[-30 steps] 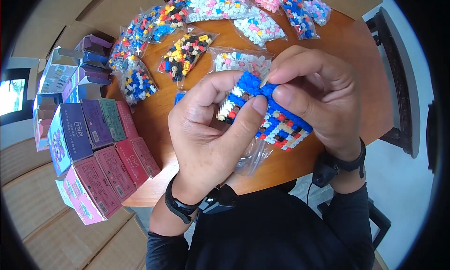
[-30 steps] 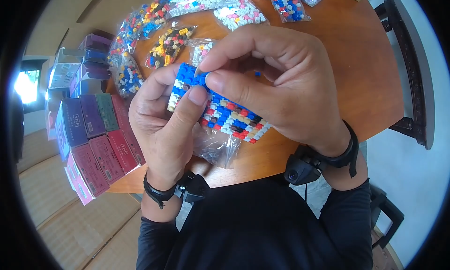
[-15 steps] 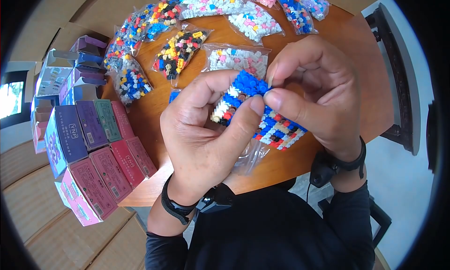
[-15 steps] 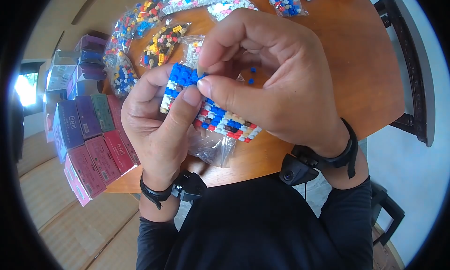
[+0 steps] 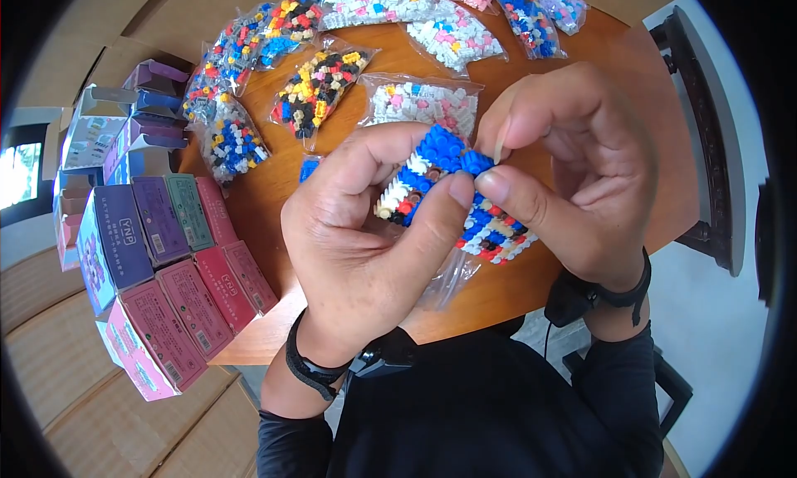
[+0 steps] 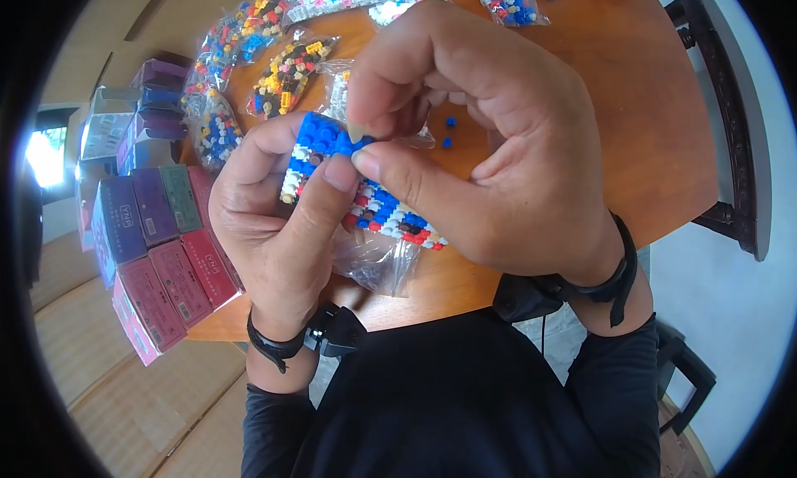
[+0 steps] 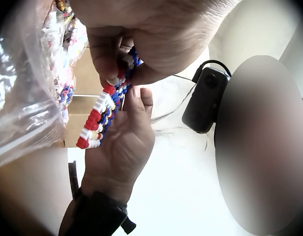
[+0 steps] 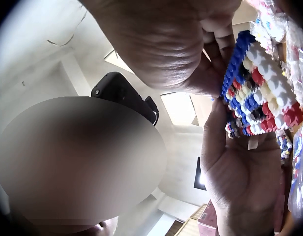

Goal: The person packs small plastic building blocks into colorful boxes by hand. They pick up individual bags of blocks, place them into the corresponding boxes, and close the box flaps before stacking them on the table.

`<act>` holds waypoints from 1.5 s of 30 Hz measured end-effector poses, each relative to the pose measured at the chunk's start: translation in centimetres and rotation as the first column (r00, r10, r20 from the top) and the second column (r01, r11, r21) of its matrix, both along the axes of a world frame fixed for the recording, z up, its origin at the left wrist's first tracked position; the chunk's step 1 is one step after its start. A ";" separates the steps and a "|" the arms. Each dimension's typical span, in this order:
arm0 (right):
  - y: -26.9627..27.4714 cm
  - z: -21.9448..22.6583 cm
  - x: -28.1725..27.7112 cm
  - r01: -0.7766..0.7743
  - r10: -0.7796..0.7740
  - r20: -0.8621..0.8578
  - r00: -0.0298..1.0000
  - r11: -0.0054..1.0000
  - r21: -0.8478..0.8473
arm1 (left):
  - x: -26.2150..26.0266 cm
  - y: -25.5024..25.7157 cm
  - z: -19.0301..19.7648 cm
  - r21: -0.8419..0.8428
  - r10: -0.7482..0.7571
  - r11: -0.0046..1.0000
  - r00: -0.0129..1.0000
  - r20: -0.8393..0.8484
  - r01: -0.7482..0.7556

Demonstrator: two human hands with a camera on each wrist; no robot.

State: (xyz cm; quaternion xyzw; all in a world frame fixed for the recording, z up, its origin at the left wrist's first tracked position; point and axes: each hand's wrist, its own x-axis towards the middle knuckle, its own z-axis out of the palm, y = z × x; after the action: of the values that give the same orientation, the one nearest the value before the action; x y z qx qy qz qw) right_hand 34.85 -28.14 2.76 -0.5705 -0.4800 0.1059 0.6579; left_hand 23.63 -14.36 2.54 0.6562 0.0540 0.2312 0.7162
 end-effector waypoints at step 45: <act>0.1 0.4 0.3 -0.057 0.071 -0.447 0.892 0.997 0.043 | -0.1 -0.4 0.1 -0.021 0.029 0.999 0.999 0.038 -0.028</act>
State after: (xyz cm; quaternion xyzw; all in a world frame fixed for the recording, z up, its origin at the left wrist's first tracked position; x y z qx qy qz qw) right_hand 35.13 -28.07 3.17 -0.5051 -0.3356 0.2491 0.7551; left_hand 23.48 -14.79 2.67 0.6433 0.0517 0.2534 0.7206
